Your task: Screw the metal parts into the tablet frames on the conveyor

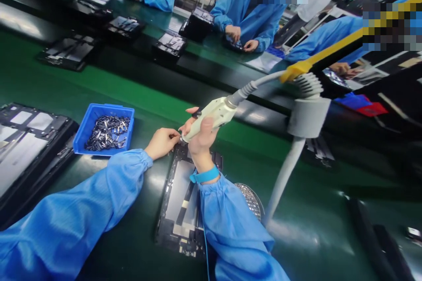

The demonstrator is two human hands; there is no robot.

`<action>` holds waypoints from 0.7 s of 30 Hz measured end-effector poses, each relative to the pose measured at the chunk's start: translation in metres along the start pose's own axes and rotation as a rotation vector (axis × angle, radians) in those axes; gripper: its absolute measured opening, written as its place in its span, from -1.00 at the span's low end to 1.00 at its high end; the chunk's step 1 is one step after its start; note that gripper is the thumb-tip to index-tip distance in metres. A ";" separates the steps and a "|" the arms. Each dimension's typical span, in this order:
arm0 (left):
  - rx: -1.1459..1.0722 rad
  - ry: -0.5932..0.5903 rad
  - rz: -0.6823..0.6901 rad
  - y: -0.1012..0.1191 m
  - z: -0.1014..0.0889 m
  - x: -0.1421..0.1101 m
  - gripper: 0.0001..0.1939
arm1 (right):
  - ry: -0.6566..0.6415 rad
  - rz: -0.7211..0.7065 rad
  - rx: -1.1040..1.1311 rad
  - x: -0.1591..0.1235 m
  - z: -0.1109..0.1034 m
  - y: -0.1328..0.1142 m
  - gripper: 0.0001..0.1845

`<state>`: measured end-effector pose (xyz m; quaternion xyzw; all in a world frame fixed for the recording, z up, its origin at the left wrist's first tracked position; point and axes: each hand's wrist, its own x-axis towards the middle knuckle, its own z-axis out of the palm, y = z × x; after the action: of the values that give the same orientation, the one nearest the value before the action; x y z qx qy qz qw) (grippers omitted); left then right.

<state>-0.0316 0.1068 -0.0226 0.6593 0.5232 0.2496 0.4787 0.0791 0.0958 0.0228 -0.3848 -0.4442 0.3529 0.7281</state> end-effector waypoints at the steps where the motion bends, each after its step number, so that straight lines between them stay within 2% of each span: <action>1: 0.009 0.001 -0.001 0.001 0.000 0.000 -0.81 | 0.004 0.004 -0.006 0.000 0.000 0.001 -0.29; 6: 0.045 0.004 -0.011 0.003 0.000 -0.002 -0.79 | -0.032 0.045 -0.041 0.001 -0.001 0.004 -0.23; 14: 0.062 0.020 -0.013 0.000 0.000 -0.001 -0.79 | 0.007 0.090 0.008 -0.002 0.005 0.007 -0.25; 17: 0.080 0.051 0.010 -0.003 0.001 0.000 -0.82 | -0.062 0.040 0.072 0.002 0.005 -0.013 -0.23; 21: 0.116 0.102 0.073 -0.006 -0.003 0.003 -0.83 | -0.186 -0.106 0.176 -0.003 -0.005 -0.068 -0.19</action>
<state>-0.0352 0.1110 -0.0272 0.6909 0.5362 0.2693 0.4032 0.0948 0.0615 0.0795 -0.2611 -0.4968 0.3854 0.7325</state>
